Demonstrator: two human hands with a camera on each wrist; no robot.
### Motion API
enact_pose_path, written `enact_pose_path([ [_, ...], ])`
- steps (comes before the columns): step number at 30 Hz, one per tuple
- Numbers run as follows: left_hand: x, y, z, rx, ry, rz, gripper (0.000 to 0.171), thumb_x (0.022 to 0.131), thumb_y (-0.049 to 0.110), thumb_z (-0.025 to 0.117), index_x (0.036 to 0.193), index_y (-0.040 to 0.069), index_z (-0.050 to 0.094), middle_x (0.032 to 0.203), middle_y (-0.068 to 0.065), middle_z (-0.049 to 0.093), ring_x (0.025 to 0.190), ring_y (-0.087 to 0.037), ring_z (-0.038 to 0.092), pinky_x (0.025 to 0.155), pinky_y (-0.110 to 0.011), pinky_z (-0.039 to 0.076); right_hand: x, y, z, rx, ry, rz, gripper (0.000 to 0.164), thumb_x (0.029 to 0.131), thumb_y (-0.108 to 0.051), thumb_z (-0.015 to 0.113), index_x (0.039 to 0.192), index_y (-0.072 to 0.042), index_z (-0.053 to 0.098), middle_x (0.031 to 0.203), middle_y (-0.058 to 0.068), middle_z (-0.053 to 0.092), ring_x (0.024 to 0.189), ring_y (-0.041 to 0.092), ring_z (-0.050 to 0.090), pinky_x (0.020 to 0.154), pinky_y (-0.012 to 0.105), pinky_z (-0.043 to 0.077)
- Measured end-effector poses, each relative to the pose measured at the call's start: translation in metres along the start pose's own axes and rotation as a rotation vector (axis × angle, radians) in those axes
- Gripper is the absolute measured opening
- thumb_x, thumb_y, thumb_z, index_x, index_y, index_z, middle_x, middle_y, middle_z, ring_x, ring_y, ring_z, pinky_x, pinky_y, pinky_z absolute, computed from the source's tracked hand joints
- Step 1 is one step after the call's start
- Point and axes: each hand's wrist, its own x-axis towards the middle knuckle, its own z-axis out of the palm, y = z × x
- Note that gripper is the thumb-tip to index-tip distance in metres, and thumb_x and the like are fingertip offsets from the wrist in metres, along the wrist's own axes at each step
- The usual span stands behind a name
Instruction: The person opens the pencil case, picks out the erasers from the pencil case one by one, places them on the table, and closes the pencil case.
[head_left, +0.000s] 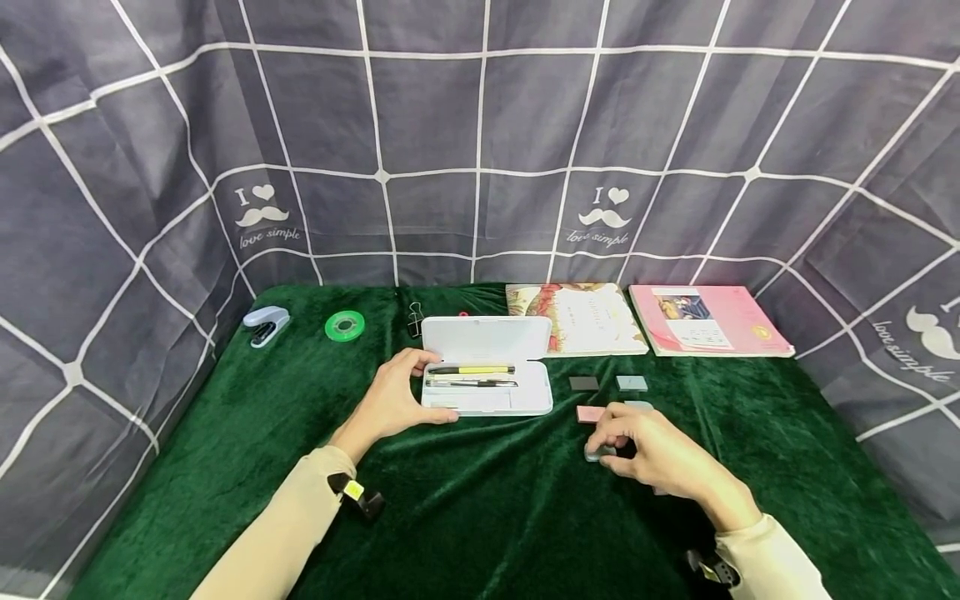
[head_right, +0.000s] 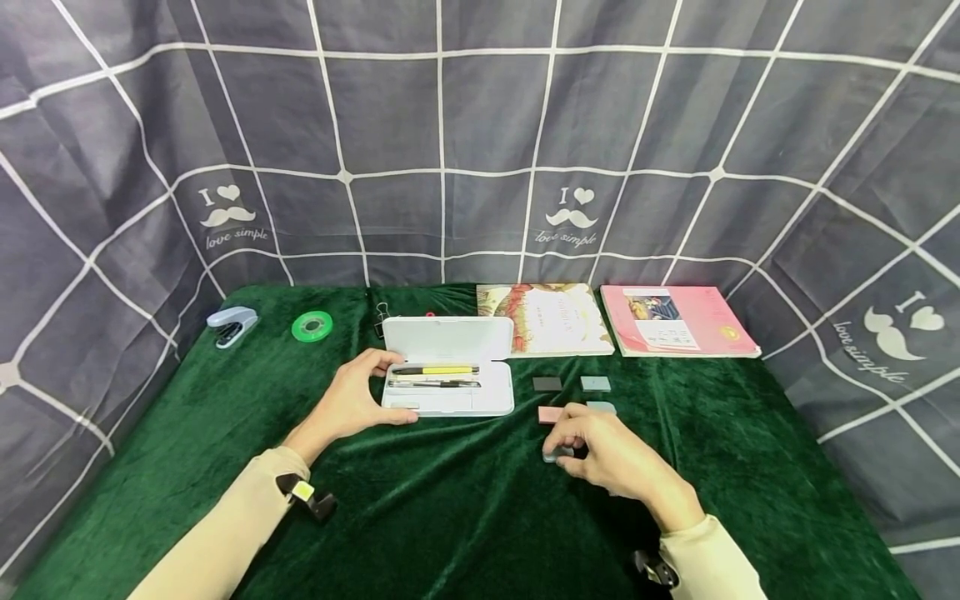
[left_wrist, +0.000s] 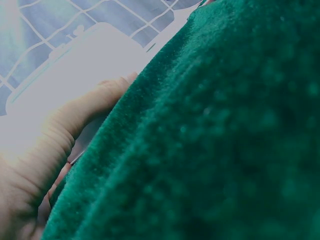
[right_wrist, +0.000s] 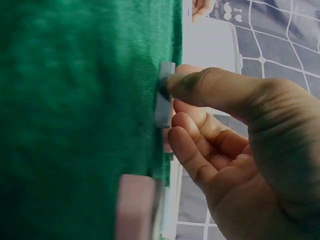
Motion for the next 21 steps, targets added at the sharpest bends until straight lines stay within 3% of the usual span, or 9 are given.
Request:
enact_pose_path([
  [7,-0.001,-0.001,-0.001,-0.004,0.001,-0.007,0.090,0.068,0.047,0.109,0.142,0.016,0.068,0.136,-0.003,0.067,0.119,-0.029,0.066,0.105,-0.052,0.057,0.030,-0.012,-0.007,0.001,0.069,-0.056,0.030,0.089,0.003,0.091,0.109,-0.018,0.082,0.100,-0.007,0.073,0.087,0.013,0.071,0.078,0.034,0.062],
  [12,-0.002,-0.002,-0.001,-0.005,0.007,-0.008,0.091,0.067,0.045,0.109,0.142,0.014,0.067,0.137,-0.004,0.068,0.118,-0.029,0.066,0.104,-0.051,0.057,0.070,-0.028,-0.007,0.028,0.122,-0.049,0.029,0.093,-0.002,0.089,0.116,-0.018,0.082,0.108,-0.008,0.077,0.093,0.020,0.075,0.084,0.042,0.064],
  [14,-0.002,-0.002,-0.001,-0.005,0.006,-0.008,0.092,0.067,0.044,0.110,0.142,0.013,0.067,0.137,-0.005,0.068,0.118,-0.029,0.066,0.104,-0.051,0.057,0.087,-0.034,-0.005,0.031,0.133,-0.053,0.028,0.094,-0.004,0.089,0.119,-0.016,0.082,0.111,-0.002,0.079,0.096,0.022,0.076,0.086,0.046,0.064],
  [21,0.001,-0.001,0.001,0.004,0.005,0.013,0.091,0.067,0.045,0.109,0.142,0.013,0.067,0.137,-0.004,0.067,0.117,-0.028,0.067,0.103,-0.050,0.058,0.138,-0.050,0.015,0.102,0.112,-0.131,0.027,0.096,-0.003,0.085,0.122,-0.008,0.081,0.113,0.002,0.079,0.099,0.023,0.078,0.092,0.046,0.064],
])
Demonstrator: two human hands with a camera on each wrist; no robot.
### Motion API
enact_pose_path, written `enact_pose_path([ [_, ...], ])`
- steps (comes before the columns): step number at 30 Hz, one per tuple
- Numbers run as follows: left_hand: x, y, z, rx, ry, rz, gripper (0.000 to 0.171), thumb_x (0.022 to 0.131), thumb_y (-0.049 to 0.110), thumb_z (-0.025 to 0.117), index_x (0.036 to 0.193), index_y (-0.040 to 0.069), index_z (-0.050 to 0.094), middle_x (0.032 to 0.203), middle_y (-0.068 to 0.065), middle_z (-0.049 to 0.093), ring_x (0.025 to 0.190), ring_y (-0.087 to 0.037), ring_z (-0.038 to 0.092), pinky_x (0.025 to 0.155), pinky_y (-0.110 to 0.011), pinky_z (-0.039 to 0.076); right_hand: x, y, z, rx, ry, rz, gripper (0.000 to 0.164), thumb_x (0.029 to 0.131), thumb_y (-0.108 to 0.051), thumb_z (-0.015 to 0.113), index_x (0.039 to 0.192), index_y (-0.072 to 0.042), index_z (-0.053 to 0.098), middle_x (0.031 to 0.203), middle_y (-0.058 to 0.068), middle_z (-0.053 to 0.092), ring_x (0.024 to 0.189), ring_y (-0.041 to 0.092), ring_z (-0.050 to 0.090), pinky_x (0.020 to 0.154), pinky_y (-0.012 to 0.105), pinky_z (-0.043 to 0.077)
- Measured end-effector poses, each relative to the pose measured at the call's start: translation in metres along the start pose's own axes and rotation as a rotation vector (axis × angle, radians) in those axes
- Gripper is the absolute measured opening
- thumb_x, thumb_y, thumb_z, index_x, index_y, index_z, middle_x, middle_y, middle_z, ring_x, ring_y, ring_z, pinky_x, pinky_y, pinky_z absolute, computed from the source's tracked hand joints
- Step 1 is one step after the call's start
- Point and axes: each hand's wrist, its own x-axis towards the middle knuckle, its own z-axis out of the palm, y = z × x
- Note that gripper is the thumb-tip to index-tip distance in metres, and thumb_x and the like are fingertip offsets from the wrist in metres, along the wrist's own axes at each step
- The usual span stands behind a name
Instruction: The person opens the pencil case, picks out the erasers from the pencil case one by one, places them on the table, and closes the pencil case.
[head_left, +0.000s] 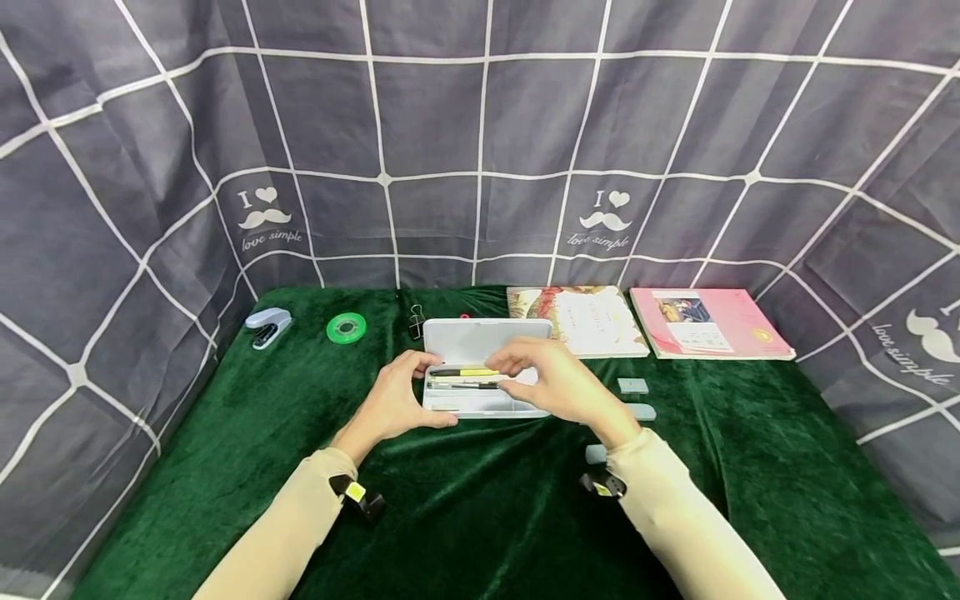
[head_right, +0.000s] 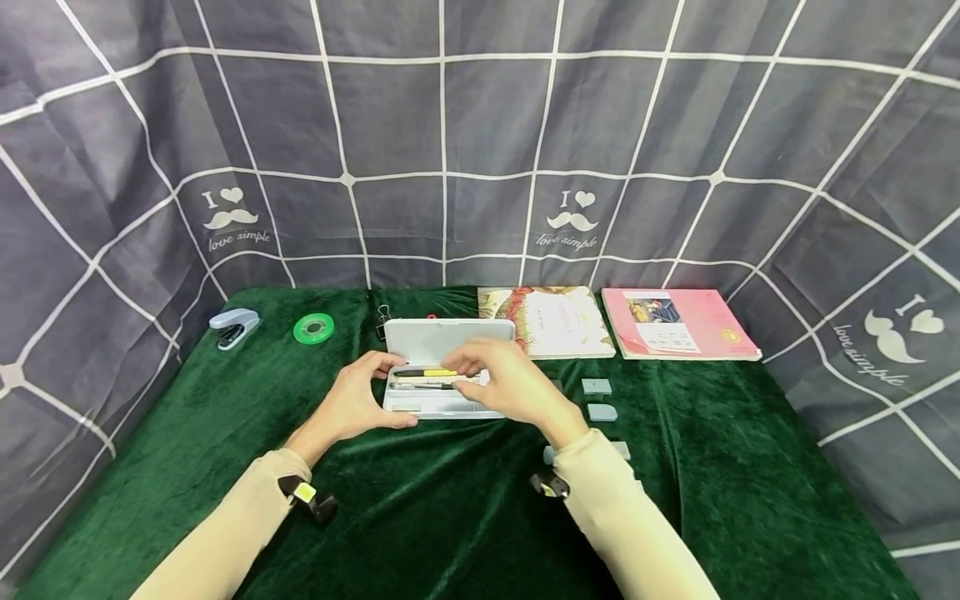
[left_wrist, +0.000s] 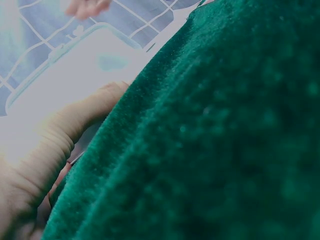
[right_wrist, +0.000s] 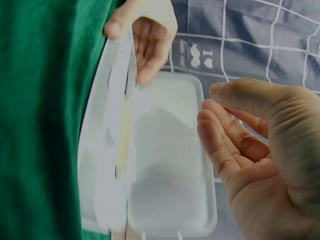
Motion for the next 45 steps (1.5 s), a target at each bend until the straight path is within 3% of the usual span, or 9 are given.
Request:
enact_pose_path([
  [4,0.001,0.000,-0.001,0.006,-0.005,0.006,0.091,0.068,0.046,0.108,0.142,0.013,0.067,0.137,-0.005,0.067,0.119,-0.030,0.068,0.103,-0.051,0.059,0.022,-0.002,0.019,0.006,-0.058,-0.038,0.027,0.097,-0.001,0.084,0.124,-0.003,0.080,0.113,0.009,0.079,0.101,0.024,0.078,0.092,0.045,0.065],
  [9,0.002,0.002,0.001,-0.005,-0.024,-0.003,0.091,0.071,0.045,0.107,0.145,0.013,0.065,0.141,-0.007,0.065,0.122,-0.034,0.069,0.105,-0.052,0.060,0.042,-0.006,0.038,-0.026,-0.230,-0.019,0.028,0.099,-0.001,0.081,0.127,-0.004,0.081,0.118,0.008,0.080,0.101,0.017,0.078,0.092,0.033,0.064],
  [13,0.003,0.004,0.003,-0.021,-0.052,-0.009,0.091,0.074,0.045,0.105,0.148,0.013,0.063,0.145,-0.008,0.063,0.126,-0.035,0.068,0.106,-0.052,0.059,0.049,-0.007,0.048,-0.041,-0.353,-0.005,0.026,0.100,0.003,0.079,0.125,-0.004,0.081,0.119,0.008,0.079,0.100,0.015,0.078,0.091,0.029,0.063],
  [19,0.003,0.007,0.003,-0.028,-0.065,-0.018,0.090,0.073,0.043,0.106,0.147,0.014,0.062,0.146,-0.007,0.062,0.128,-0.035,0.066,0.108,-0.052,0.058,0.052,-0.003,0.057,-0.082,-0.421,-0.049,0.028,0.100,0.005,0.078,0.124,-0.006,0.084,0.111,0.006,0.079,0.098,0.013,0.077,0.091,0.023,0.061],
  [26,0.004,0.005,0.002,-0.021,-0.050,-0.017,0.090,0.072,0.041,0.108,0.145,0.014,0.063,0.145,-0.006,0.063,0.127,-0.034,0.067,0.108,-0.051,0.058,0.056,-0.003,0.059,-0.114,-0.434,-0.064,0.032,0.100,0.005,0.078,0.127,-0.009,0.084,0.107,0.003,0.080,0.099,0.015,0.076,0.092,0.025,0.061],
  [30,0.004,0.005,0.002,-0.033,-0.061,-0.029,0.091,0.072,0.043,0.107,0.147,0.014,0.062,0.147,-0.006,0.062,0.128,-0.034,0.066,0.109,-0.052,0.058,0.056,-0.003,0.058,-0.124,-0.425,-0.049,0.023,0.099,0.001,0.081,0.118,-0.012,0.085,0.101,0.000,0.077,0.094,0.013,0.072,0.090,0.026,0.060],
  [38,0.003,0.004,0.001,-0.038,-0.058,-0.029,0.093,0.071,0.042,0.108,0.147,0.015,0.063,0.146,-0.005,0.062,0.127,-0.033,0.067,0.108,-0.050,0.058,0.052,-0.005,0.049,-0.092,-0.352,-0.032,0.024,0.096,0.005,0.079,0.113,-0.011,0.082,0.099,0.001,0.075,0.089,0.013,0.069,0.085,0.026,0.059],
  [45,0.001,-0.002,0.000,-0.012,-0.019,-0.013,0.092,0.068,0.042,0.110,0.144,0.015,0.065,0.143,-0.004,0.065,0.123,-0.031,0.068,0.106,-0.050,0.059,0.044,-0.014,0.025,-0.070,-0.261,-0.009,0.027,0.093,0.005,0.079,0.115,-0.010,0.081,0.097,-0.002,0.072,0.087,0.011,0.066,0.082,0.029,0.059],
])
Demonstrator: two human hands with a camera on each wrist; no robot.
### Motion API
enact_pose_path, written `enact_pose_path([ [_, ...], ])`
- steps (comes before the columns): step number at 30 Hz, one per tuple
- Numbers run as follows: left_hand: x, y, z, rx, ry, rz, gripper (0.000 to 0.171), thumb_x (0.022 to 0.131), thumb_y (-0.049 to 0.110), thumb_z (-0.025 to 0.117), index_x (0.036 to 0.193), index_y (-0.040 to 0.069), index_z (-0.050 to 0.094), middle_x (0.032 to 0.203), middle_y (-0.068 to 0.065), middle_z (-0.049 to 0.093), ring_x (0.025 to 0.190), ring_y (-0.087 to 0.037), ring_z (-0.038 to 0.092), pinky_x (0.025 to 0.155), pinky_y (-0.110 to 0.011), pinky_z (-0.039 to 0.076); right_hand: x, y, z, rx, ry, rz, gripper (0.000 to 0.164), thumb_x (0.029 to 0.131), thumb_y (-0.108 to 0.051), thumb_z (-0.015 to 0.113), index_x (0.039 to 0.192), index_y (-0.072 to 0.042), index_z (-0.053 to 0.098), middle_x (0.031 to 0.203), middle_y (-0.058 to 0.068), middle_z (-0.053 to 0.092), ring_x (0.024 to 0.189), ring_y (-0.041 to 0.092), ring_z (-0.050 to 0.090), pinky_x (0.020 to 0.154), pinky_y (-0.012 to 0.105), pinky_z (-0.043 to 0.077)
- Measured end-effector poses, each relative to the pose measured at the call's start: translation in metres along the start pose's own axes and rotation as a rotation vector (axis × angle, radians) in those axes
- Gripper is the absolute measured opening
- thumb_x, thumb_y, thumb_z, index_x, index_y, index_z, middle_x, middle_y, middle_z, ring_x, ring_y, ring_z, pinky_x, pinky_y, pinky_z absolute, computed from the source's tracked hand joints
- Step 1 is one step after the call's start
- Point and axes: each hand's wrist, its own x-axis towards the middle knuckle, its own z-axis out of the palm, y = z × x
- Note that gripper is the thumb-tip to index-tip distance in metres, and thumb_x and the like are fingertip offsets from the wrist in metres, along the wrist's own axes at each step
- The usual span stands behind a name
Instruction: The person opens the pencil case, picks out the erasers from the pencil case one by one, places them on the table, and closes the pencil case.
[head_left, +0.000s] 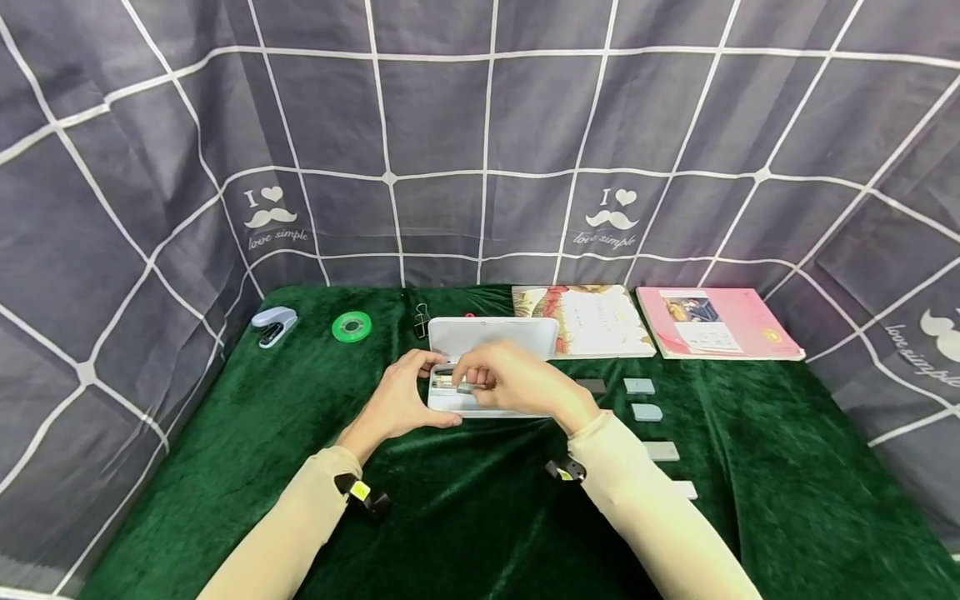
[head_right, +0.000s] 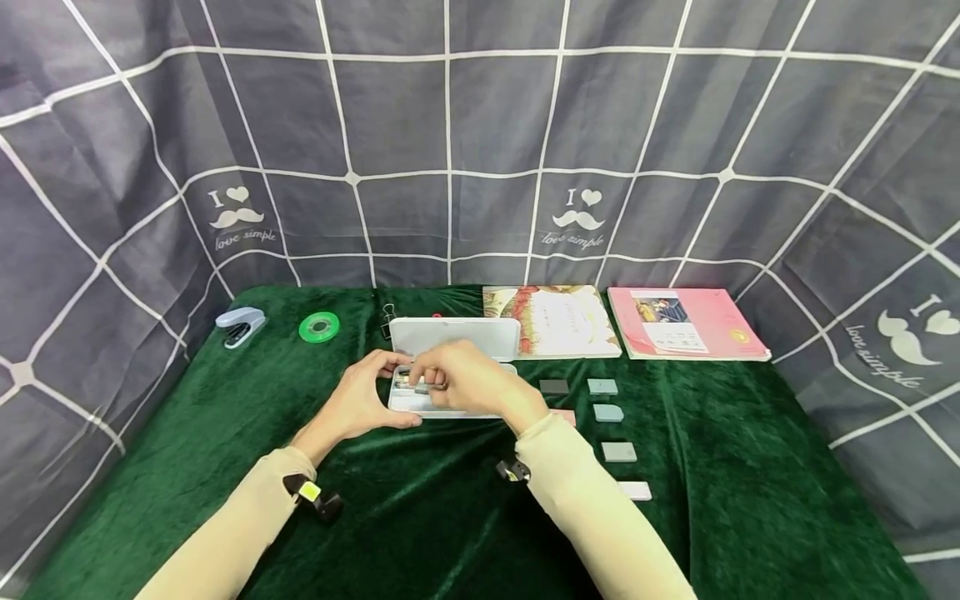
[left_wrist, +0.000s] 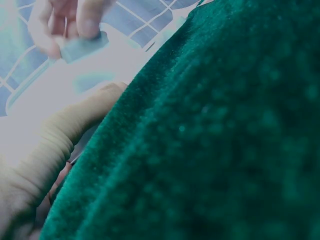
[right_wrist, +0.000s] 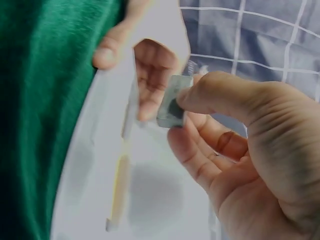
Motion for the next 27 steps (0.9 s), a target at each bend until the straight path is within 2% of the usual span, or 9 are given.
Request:
enact_pose_path([
  [6,0.000,0.000,0.000,0.008,0.005,-0.010,0.092,0.067,0.042,0.110,0.143,0.015,0.066,0.140,-0.005,0.066,0.121,-0.031,0.067,0.106,-0.052,0.058,-0.040,-0.005,-0.024,-0.003,0.119,-0.003,0.024,0.090,0.003,0.081,0.109,-0.011,0.079,0.099,-0.004,0.075,0.089,0.013,0.070,0.085,0.039,0.062],
  [9,-0.001,0.000,-0.001,0.013,0.004,-0.017,0.092,0.066,0.042,0.110,0.143,0.014,0.066,0.140,-0.006,0.066,0.120,-0.031,0.066,0.106,-0.052,0.057,-0.067,-0.002,-0.035,-0.013,0.189,0.001,0.025,0.088,0.002,0.082,0.106,-0.016,0.080,0.095,-0.007,0.074,0.087,0.013,0.068,0.082,0.039,0.061],
  [14,-0.002,0.000,-0.002,0.012,0.002,-0.019,0.093,0.066,0.042,0.110,0.144,0.015,0.066,0.141,-0.006,0.066,0.120,-0.031,0.066,0.105,-0.052,0.057,-0.120,0.010,-0.044,-0.020,0.282,0.022,0.035,0.087,0.006,0.085,0.106,-0.023,0.080,0.094,-0.012,0.072,0.084,0.007,0.066,0.077,0.032,0.059],
  [20,-0.002,0.000,-0.003,0.014,0.009,-0.013,0.093,0.065,0.040,0.111,0.143,0.014,0.067,0.141,-0.006,0.066,0.120,-0.030,0.066,0.105,-0.051,0.057,-0.177,0.019,-0.037,-0.012,0.328,0.024,0.045,0.084,0.011,0.088,0.106,-0.027,0.079,0.094,-0.015,0.072,0.083,0.008,0.067,0.074,0.024,0.057],
  [22,-0.002,0.001,-0.002,0.011,0.009,-0.009,0.093,0.065,0.040,0.111,0.143,0.014,0.067,0.140,-0.006,0.067,0.120,-0.030,0.066,0.105,-0.051,0.057,-0.194,0.020,-0.032,0.016,0.322,0.047,0.046,0.085,0.012,0.088,0.105,-0.028,0.078,0.093,-0.015,0.070,0.082,0.009,0.066,0.067,0.021,0.056],
  [23,-0.002,0.001,-0.001,0.011,0.007,-0.008,0.093,0.065,0.041,0.111,0.143,0.014,0.067,0.140,-0.006,0.066,0.120,-0.030,0.066,0.105,-0.051,0.057,-0.201,0.020,-0.029,0.031,0.319,0.059,0.047,0.085,0.012,0.088,0.105,-0.029,0.078,0.092,-0.015,0.069,0.081,0.008,0.066,0.063,0.021,0.056],
  [27,-0.001,0.003,0.000,0.005,0.005,-0.008,0.093,0.065,0.041,0.111,0.143,0.013,0.067,0.140,-0.006,0.067,0.120,-0.029,0.066,0.105,-0.051,0.057,-0.222,0.021,-0.017,0.068,0.310,0.061,0.048,0.084,0.014,0.088,0.105,-0.028,0.078,0.094,-0.013,0.071,0.080,0.008,0.066,0.062,0.023,0.056],
])
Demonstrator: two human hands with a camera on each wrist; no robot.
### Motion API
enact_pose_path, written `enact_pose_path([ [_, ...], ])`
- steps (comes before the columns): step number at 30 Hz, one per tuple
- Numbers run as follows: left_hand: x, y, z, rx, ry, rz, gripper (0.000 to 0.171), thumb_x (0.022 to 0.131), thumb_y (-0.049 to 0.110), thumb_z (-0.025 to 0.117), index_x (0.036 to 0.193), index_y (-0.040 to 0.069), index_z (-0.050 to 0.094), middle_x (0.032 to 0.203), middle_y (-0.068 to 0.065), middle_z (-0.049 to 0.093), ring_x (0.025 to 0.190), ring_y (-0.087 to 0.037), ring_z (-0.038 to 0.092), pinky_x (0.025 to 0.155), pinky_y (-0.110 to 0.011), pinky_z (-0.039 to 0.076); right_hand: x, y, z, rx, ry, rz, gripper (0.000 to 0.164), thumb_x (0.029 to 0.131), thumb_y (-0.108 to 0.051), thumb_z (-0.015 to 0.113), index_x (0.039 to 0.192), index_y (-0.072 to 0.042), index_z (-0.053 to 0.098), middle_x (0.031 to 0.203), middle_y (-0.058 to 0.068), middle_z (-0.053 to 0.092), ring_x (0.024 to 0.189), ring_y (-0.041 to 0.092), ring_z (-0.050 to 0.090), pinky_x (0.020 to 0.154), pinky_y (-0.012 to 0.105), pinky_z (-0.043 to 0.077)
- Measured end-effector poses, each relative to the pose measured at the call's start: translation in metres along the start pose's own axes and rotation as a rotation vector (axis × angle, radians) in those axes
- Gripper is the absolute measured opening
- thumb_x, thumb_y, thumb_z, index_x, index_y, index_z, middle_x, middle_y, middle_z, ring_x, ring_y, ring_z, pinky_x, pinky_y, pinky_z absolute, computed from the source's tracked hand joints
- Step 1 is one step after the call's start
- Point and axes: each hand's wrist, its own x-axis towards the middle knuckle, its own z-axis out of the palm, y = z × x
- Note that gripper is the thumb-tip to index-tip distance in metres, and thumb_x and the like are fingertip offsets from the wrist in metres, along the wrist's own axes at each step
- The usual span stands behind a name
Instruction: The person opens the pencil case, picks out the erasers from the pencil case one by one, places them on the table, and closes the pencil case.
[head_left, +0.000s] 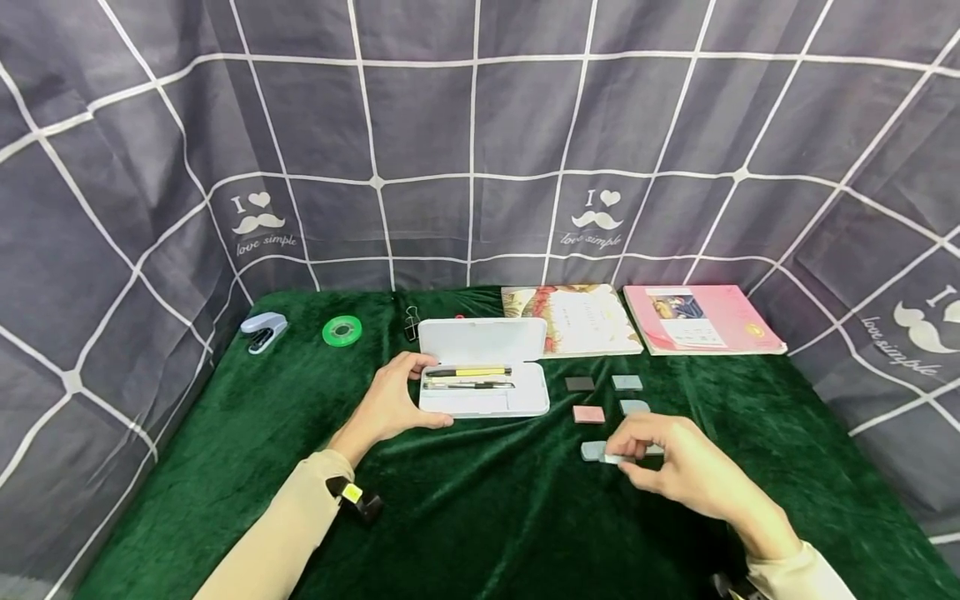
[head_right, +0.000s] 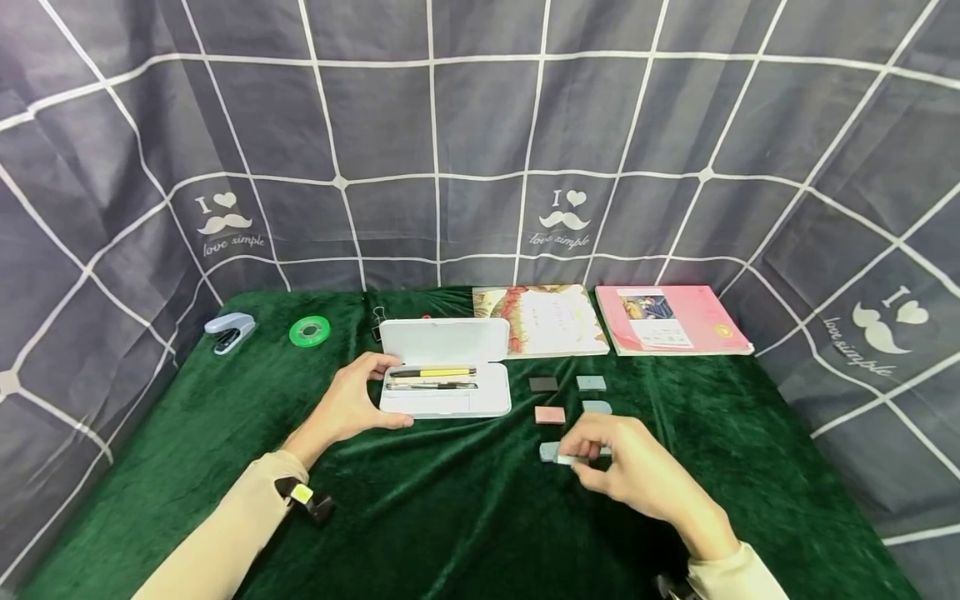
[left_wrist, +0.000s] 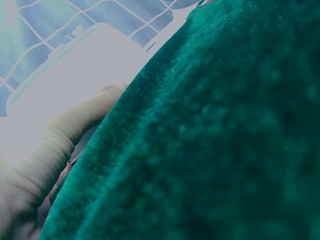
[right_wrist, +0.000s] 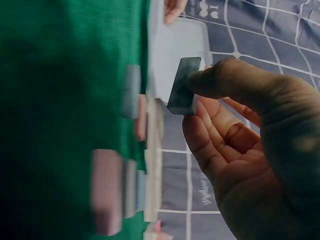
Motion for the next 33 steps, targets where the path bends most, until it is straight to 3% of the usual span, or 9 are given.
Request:
enact_pose_path([
  [3,-0.001,0.000,0.000,-0.004,0.000,-0.004,0.093,0.065,0.040,0.111,0.143,0.014,0.067,0.140,-0.006,0.067,0.120,-0.029,0.066,0.105,-0.051,0.056,-0.008,0.004,0.008,-0.010,0.002,-0.025,0.048,0.083,0.014,0.088,0.105,-0.027,0.078,0.095,-0.013,0.072,0.081,0.007,0.066,0.072,0.024,0.056],
  [10,-0.002,0.000,-0.001,-0.001,0.005,-0.008,0.093,0.065,0.040,0.111,0.142,0.014,0.067,0.140,-0.005,0.067,0.120,-0.029,0.066,0.104,-0.051,0.056,-0.010,0.010,0.024,-0.044,-0.060,-0.007,0.047,0.082,0.014,0.086,0.102,-0.028,0.079,0.092,-0.016,0.067,0.080,0.007,0.065,0.071,0.024,0.056],
  [15,-0.002,0.000,0.000,-0.002,-0.005,-0.005,0.093,0.066,0.040,0.110,0.143,0.013,0.067,0.140,-0.005,0.067,0.120,-0.029,0.065,0.105,-0.050,0.056,-0.014,0.010,0.025,-0.040,-0.127,0.011,0.047,0.083,0.012,0.087,0.102,-0.030,0.080,0.094,-0.014,0.067,0.079,0.003,0.062,0.069,0.024,0.056],
  [20,0.000,0.000,0.000,-0.004,0.011,0.006,0.092,0.065,0.039,0.111,0.142,0.013,0.067,0.139,-0.006,0.067,0.119,-0.029,0.066,0.104,-0.051,0.056,-0.011,0.010,0.020,0.012,-0.149,-0.008,0.034,0.090,0.002,0.090,0.103,-0.029,0.082,0.097,-0.014,0.070,0.079,-0.002,0.062,0.067,0.025,0.058],
  [26,0.000,-0.001,0.001,0.012,0.004,0.020,0.092,0.066,0.043,0.110,0.142,0.015,0.067,0.138,-0.004,0.067,0.118,-0.027,0.066,0.104,-0.050,0.057,0.007,0.014,0.005,0.077,-0.041,0.051,0.024,0.093,-0.008,0.092,0.105,-0.024,0.079,0.095,-0.011,0.073,0.079,0.006,0.069,0.069,0.027,0.059],
  [29,-0.001,-0.002,0.001,-0.009,0.018,0.018,0.093,0.065,0.041,0.111,0.139,0.015,0.061,0.135,-0.007,0.067,0.118,-0.028,0.066,0.105,-0.050,0.056,0.030,0.017,-0.004,0.073,0.046,0.097,0.027,0.093,-0.009,0.092,0.111,-0.022,0.076,0.101,-0.006,0.075,0.086,0.013,0.072,0.079,0.028,0.060],
  [33,-0.002,0.000,0.002,-0.072,0.044,-0.009,0.105,0.063,0.037,0.113,0.137,0.013,0.042,0.134,-0.011,0.065,0.118,-0.030,0.066,0.108,-0.050,0.055,0.070,0.023,-0.006,0.103,0.147,0.145,0.030,0.100,-0.007,0.085,0.126,-0.012,0.072,0.116,0.006,0.076,0.099,0.022,0.075,0.088,0.026,0.061],
])
